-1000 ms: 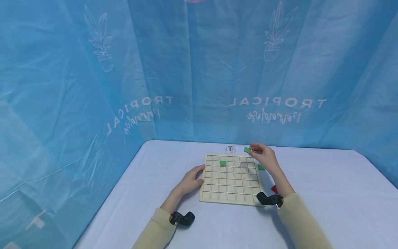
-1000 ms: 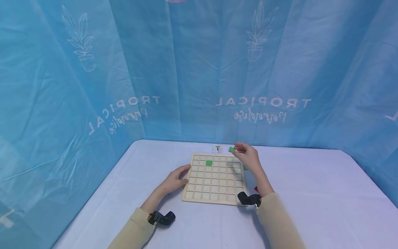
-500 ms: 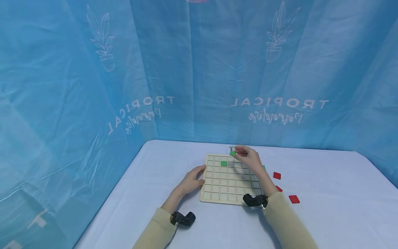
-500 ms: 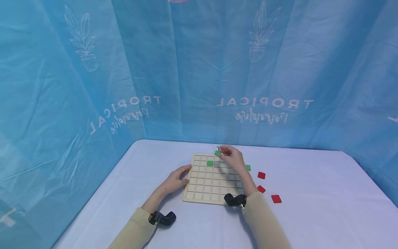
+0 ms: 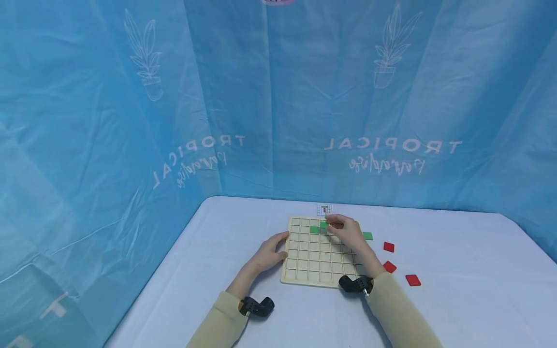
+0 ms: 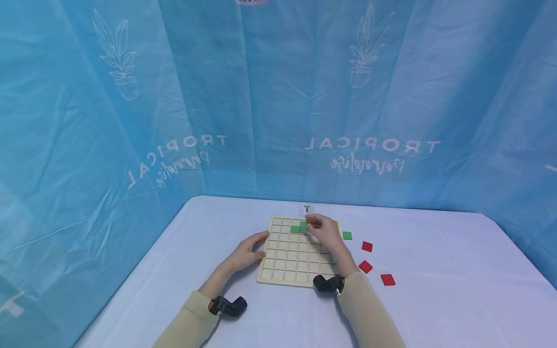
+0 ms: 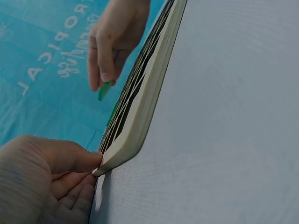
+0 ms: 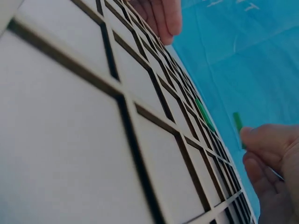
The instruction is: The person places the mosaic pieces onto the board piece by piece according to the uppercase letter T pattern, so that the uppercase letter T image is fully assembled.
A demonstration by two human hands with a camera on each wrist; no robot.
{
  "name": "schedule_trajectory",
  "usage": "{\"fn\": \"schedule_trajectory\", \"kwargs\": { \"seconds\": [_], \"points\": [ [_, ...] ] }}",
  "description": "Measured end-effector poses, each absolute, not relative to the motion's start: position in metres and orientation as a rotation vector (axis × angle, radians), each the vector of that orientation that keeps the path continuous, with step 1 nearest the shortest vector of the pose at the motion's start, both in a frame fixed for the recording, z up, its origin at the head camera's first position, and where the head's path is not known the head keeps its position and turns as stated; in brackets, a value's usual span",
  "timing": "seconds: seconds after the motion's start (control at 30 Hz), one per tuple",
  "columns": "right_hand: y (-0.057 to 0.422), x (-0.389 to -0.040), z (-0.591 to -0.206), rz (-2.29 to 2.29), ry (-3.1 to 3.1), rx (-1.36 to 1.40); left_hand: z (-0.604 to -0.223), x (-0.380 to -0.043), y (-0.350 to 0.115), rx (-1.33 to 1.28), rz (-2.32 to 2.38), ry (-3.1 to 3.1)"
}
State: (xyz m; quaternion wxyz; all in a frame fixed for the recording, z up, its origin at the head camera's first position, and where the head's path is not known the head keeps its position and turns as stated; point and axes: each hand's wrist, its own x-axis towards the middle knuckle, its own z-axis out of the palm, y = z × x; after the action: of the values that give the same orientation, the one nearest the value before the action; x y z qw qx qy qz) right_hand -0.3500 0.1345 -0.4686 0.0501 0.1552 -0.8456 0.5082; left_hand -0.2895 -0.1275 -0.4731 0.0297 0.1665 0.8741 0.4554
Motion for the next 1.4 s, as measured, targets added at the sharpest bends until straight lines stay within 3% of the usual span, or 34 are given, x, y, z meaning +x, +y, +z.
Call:
{"fn": "schedule_trajectory", "kwargs": {
  "seconds": [0.9,1.4],
  "points": [
    [0.129,-0.354,-0.482,1.204,-2.649,0.539,-0.475,-0.29,-0.128,0.516,1.392,2.706],
    [0.131,-0.354,-0.482,1.236,-2.631,0.539,-0.473,-0.288,-0.129,0.522,1.378,2.718]
  ]
}}
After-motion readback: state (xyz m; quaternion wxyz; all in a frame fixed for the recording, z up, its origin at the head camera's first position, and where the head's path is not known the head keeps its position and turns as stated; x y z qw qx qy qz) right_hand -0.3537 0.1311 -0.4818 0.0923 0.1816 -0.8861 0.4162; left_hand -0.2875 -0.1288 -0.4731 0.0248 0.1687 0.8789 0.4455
